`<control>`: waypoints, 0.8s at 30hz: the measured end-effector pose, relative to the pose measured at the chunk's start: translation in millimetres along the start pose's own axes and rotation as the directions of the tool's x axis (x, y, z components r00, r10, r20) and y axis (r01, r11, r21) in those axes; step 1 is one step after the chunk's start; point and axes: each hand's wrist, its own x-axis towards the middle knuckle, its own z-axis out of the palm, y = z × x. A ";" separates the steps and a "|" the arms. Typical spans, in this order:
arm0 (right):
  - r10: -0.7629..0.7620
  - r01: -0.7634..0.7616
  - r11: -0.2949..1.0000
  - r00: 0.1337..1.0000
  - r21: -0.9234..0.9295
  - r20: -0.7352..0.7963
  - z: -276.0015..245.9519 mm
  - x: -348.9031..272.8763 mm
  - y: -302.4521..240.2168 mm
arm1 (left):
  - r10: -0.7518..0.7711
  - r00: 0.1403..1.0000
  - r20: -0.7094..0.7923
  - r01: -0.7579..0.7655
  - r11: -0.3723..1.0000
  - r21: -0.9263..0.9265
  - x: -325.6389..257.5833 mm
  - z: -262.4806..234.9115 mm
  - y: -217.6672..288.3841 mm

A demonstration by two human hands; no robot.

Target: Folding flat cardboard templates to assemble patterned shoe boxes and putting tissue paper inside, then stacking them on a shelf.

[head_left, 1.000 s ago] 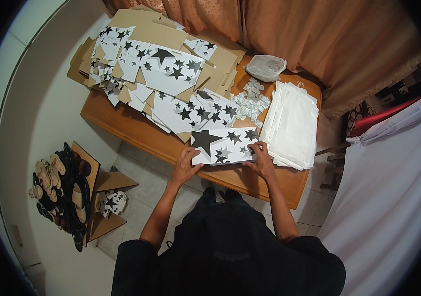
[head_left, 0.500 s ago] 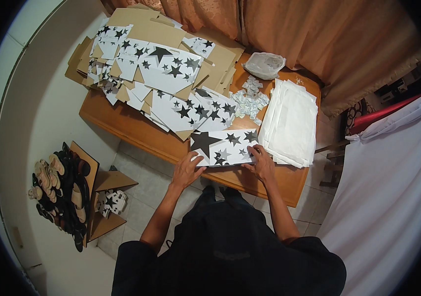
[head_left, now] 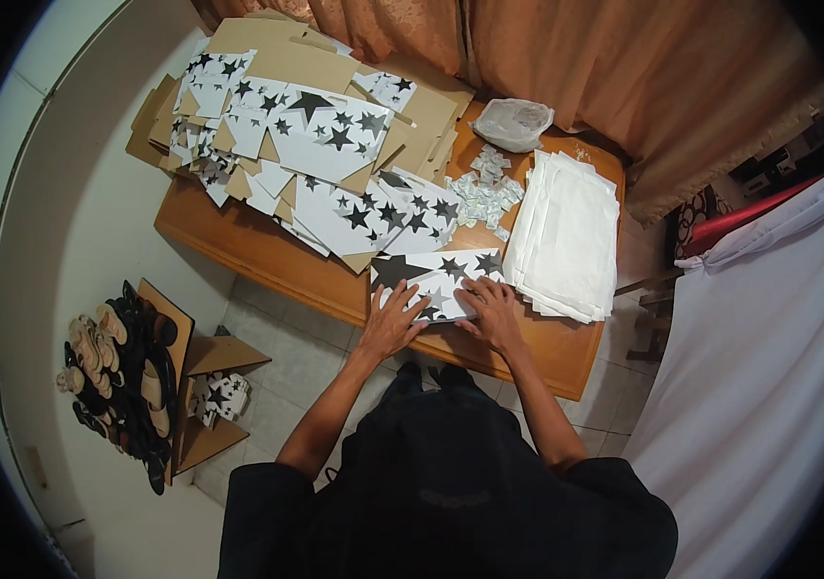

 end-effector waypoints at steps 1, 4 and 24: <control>-0.027 0.027 0.999 1.000 0.026 0.000 4.9 0.2 2.6 | -0.002 0.999 -0.038 0.001 0.999 -0.035 0.9 2.6 0.5; -0.042 0.042 0.999 0.999 0.007 0.000 13.5 -2.6 10.2 | 0.022 1.000 -0.022 -0.022 1.000 -0.014 2.9 6.1 2.9; -0.129 0.122 0.991 0.986 -0.063 -0.108 24.2 -3.4 22.6 | 0.070 0.977 -0.199 -0.062 0.997 0.047 5.0 29.0 10.8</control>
